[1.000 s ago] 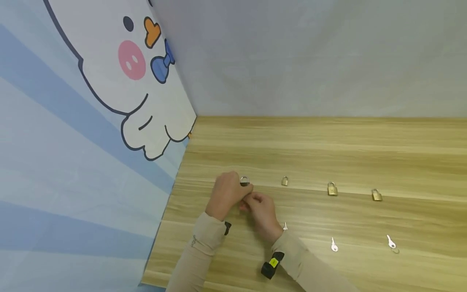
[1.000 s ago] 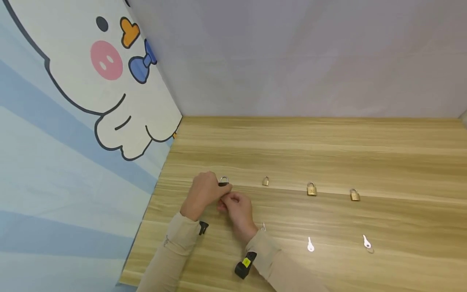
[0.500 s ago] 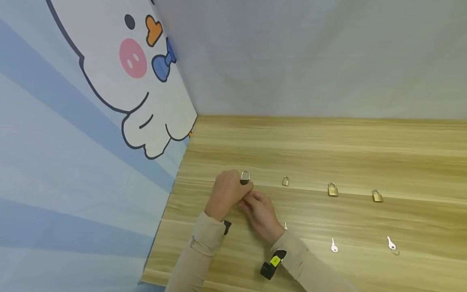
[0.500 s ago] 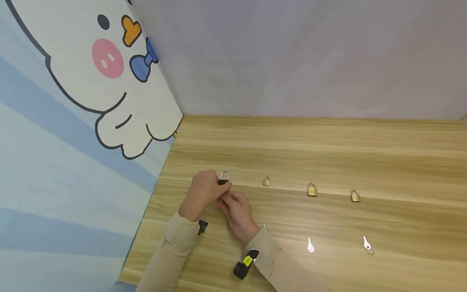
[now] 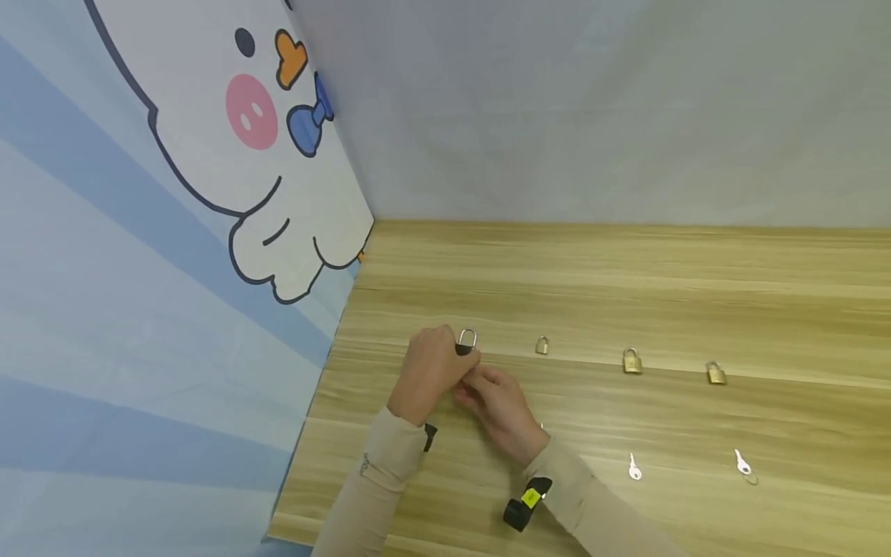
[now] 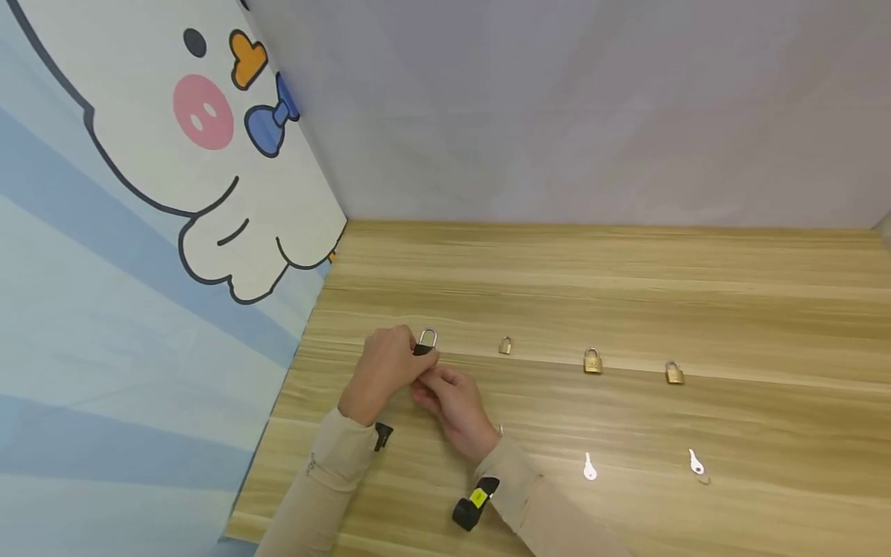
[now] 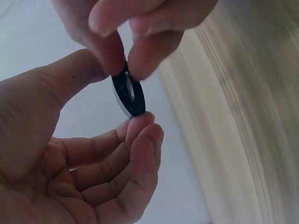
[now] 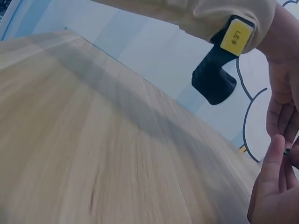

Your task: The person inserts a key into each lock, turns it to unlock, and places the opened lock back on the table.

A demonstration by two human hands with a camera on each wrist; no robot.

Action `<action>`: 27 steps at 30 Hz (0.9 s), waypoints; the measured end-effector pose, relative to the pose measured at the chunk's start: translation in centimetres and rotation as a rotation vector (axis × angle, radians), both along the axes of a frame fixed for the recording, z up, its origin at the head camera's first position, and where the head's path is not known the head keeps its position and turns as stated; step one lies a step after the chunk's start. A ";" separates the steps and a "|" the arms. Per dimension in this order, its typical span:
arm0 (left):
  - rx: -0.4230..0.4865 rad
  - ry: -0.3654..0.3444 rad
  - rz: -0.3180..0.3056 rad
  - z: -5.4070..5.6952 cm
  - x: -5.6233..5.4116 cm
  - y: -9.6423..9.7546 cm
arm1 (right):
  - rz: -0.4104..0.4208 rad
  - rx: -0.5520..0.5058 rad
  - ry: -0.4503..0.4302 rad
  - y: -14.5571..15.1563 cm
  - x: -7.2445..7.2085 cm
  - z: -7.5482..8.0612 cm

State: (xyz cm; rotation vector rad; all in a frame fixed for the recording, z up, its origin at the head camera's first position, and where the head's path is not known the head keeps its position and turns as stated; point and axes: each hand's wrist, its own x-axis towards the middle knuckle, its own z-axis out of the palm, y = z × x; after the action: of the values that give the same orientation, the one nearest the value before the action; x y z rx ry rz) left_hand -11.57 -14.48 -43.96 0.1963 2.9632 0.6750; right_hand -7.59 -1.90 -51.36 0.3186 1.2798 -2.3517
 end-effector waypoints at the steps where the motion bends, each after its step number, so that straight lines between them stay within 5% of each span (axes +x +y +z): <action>1: -0.001 -0.003 0.002 0.0 0.0 0.0 | 0.000 0.006 0.002 0.2 0.0 0.0; 12: -0.016 0.009 -0.066 0.5 -0.1 0.0 | -0.062 0.102 0.045 3.3 -0.9 0.3; 27: -0.110 -0.010 -0.316 1.1 -0.6 -0.8 | -0.012 0.514 0.401 6.4 -1.7 1.7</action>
State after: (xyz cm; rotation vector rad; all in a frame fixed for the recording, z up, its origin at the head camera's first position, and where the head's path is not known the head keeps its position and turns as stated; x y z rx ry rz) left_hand -12.12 -15.26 -42.82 0.6313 2.8535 0.4697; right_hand -9.27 4.49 -49.66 0.0008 2.0776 -2.1274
